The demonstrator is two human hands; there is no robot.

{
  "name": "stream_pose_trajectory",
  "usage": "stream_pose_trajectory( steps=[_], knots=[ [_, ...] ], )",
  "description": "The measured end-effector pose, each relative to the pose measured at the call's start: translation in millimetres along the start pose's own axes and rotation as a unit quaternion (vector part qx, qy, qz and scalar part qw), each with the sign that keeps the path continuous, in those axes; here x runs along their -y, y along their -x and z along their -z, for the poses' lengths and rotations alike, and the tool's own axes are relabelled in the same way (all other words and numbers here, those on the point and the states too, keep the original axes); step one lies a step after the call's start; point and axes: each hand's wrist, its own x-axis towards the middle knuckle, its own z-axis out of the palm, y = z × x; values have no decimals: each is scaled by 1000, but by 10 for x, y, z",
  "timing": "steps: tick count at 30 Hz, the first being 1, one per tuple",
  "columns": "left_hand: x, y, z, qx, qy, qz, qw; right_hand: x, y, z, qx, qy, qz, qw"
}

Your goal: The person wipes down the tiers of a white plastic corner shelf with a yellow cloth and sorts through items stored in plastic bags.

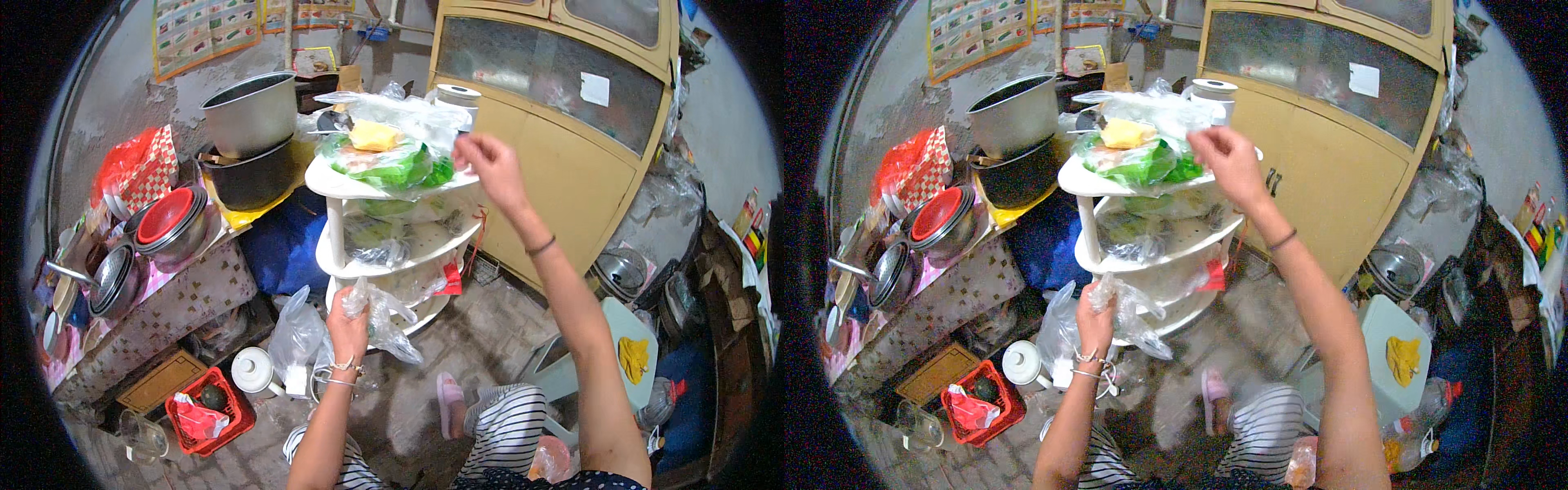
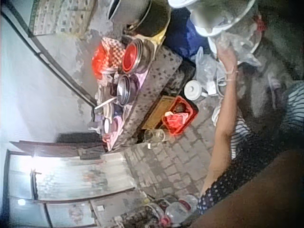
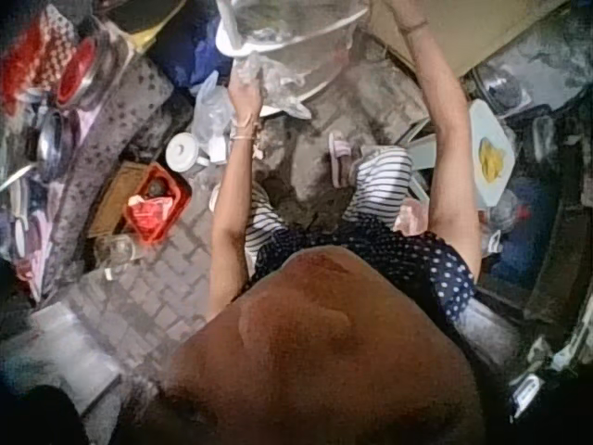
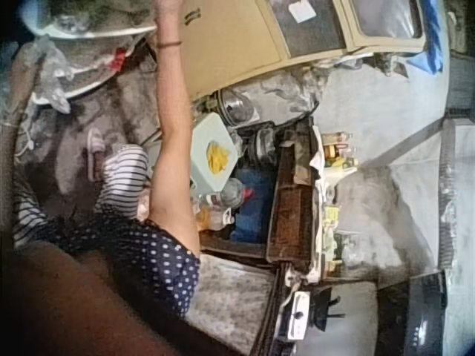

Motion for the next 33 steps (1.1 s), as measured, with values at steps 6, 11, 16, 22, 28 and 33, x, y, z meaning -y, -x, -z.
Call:
stream_pose_trajectory(
  steps=[6,11,16,22,28,33],
  knots=[
    [-336,67,4,-24,64,34,997,-70,-1231,-199,-63,374,234,895],
    [-342,145,146,-15,43,20,999,-315,-1625,-630,51,497,65,864],
    [-335,138,259,-17,53,32,998,-776,-1797,-705,144,492,-24,858],
    [-318,64,313,-51,34,55,997,-986,-1713,-625,77,442,-29,893],
    [-334,107,247,-27,103,92,990,-886,-1764,-230,-126,321,-61,937],
    [-349,136,245,-27,104,82,991,-784,-1441,-312,-7,492,58,869]
  ],
)
